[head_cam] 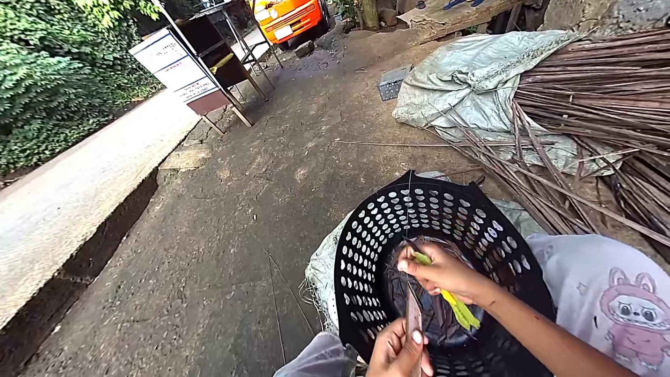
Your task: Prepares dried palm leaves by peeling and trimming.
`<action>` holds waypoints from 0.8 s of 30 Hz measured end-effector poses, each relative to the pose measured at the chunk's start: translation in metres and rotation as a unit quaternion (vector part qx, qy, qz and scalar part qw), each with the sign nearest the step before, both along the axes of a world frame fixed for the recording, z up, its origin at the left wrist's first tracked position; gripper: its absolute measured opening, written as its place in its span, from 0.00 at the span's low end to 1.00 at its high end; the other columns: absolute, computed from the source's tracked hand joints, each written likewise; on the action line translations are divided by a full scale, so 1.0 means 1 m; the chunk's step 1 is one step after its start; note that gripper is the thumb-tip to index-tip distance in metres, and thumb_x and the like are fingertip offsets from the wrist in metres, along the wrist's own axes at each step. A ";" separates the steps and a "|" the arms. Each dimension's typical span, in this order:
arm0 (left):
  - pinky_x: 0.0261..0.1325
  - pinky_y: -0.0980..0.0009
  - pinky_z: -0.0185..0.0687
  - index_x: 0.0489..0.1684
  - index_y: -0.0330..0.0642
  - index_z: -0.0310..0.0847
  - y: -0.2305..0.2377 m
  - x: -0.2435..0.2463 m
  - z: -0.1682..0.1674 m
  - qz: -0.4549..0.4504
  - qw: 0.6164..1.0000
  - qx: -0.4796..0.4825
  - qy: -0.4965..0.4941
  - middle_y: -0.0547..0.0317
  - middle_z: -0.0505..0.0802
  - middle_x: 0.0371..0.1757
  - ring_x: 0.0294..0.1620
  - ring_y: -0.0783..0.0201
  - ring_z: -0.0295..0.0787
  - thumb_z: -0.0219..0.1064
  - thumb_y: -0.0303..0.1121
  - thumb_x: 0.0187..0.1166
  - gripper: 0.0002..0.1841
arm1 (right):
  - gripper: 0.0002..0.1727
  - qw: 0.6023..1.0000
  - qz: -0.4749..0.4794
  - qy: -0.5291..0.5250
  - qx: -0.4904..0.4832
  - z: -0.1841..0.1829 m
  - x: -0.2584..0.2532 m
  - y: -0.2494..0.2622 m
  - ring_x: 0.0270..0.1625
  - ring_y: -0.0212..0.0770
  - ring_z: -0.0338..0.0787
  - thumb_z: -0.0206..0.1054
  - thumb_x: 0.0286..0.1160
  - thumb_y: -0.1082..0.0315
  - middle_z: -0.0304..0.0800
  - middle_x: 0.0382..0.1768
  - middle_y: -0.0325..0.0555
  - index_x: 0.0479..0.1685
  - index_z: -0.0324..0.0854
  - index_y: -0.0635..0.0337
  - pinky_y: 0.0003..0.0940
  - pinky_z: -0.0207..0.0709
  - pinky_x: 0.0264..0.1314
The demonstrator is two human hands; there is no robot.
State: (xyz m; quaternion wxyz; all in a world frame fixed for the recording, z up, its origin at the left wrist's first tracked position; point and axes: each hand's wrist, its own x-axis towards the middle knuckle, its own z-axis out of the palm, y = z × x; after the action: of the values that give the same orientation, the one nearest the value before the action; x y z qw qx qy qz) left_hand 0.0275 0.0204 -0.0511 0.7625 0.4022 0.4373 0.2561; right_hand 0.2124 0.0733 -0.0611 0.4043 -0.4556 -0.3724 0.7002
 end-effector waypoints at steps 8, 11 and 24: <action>0.24 0.91 0.74 0.34 0.45 0.75 0.005 -0.006 0.006 0.002 1.000 -0.012 0.015 0.80 0.84 0.17 0.15 0.89 0.78 0.39 0.18 0.85 0.19 | 0.13 0.965 -0.169 -0.185 0.085 -0.008 0.020 0.005 0.19 0.21 0.64 0.56 0.87 0.72 0.66 0.24 0.32 0.61 0.74 0.71 0.18 0.62 0.24; 0.22 0.93 0.71 0.33 0.47 0.75 0.006 -0.007 0.006 0.014 1.000 -0.007 0.002 0.81 0.84 0.16 0.15 0.90 0.76 0.39 0.18 0.85 0.19 | 0.12 0.909 -0.098 -0.316 0.252 -0.025 0.013 -0.022 0.23 0.34 0.71 0.69 0.71 0.72 0.74 0.20 0.47 0.35 0.78 0.77 0.30 0.66 0.29; 0.21 0.94 0.66 0.33 0.49 0.77 0.000 -0.007 0.003 -0.004 0.997 0.003 -0.073 0.84 0.83 0.16 0.15 0.93 0.73 0.44 0.17 0.82 0.18 | 0.04 0.765 -0.187 -0.455 0.416 -0.033 -0.016 -0.023 0.20 0.56 0.89 0.73 0.40 0.82 0.87 0.20 0.59 0.18 0.84 0.72 0.49 0.77 0.19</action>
State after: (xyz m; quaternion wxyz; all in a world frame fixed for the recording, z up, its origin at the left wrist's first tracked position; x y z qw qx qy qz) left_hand 0.0204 0.0208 -0.0478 0.7921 0.3868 0.3779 0.2832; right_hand 0.1961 0.0502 -0.0943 0.4603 -0.5684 -0.6749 0.0982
